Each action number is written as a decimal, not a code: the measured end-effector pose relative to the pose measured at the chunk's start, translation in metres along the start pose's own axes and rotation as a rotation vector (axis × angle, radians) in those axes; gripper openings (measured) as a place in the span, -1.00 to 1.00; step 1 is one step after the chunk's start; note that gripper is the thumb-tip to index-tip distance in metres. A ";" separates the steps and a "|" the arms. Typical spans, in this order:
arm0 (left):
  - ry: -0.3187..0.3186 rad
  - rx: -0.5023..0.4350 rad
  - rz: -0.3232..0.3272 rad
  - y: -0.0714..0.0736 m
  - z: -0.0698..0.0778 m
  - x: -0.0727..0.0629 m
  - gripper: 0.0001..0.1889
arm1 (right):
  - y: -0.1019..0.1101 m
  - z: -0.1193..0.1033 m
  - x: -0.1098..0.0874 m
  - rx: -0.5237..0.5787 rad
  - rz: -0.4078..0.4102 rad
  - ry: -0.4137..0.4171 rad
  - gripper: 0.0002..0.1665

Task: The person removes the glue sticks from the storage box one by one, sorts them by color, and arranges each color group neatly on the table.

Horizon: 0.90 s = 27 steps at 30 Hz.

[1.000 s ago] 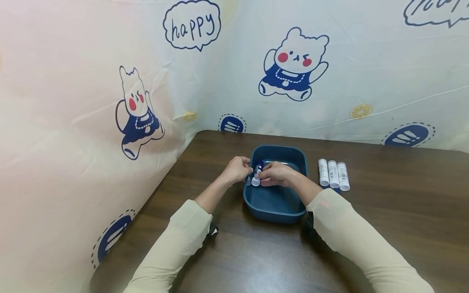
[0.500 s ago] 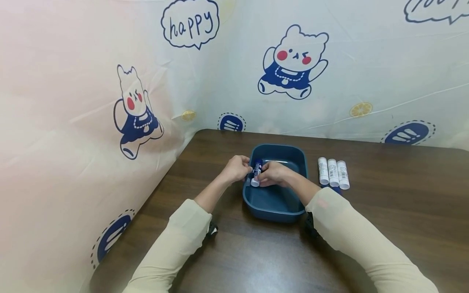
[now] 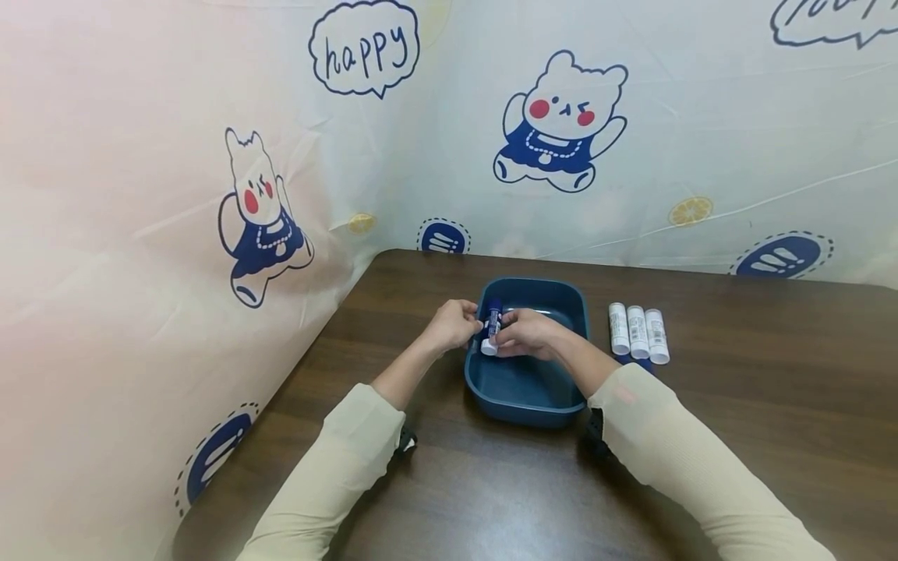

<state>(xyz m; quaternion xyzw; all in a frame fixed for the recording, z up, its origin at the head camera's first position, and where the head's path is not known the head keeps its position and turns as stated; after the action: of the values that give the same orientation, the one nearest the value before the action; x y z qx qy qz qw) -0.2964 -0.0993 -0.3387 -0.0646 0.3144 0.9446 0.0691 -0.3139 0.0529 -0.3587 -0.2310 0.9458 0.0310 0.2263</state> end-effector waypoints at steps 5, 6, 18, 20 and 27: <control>-0.003 -0.010 0.001 0.000 -0.001 0.000 -0.59 | 0.002 -0.002 -0.003 0.057 -0.005 0.016 -0.22; -0.004 -0.014 0.001 0.000 -0.002 0.000 -0.59 | 0.002 -0.003 -0.004 0.067 -0.002 0.021 -0.22; -0.019 -0.027 0.001 -0.001 -0.003 0.001 -0.59 | 0.010 -0.008 -0.012 0.171 -0.028 0.091 -0.20; -0.017 -0.024 0.002 -0.001 -0.003 0.001 -0.59 | 0.011 -0.009 -0.014 0.184 -0.030 0.100 -0.20; -0.024 -0.010 0.006 -0.001 -0.002 0.000 -0.59 | 0.011 -0.011 -0.023 0.154 -0.069 0.135 -0.19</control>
<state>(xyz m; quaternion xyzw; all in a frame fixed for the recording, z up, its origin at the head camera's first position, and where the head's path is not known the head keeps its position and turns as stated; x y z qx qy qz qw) -0.2960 -0.0996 -0.3405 -0.0526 0.3092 0.9470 0.0696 -0.3055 0.0710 -0.3391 -0.2469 0.9499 -0.0653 0.1801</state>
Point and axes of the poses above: each hand's wrist, its own x-axis towards the middle knuckle, its own y-axis out of the back of the hand, z = x × y, the point moved 1 cm from there along x, towards the middle knuckle, and after that the axes turned 1 degree about -y, right-handed, at the moved point
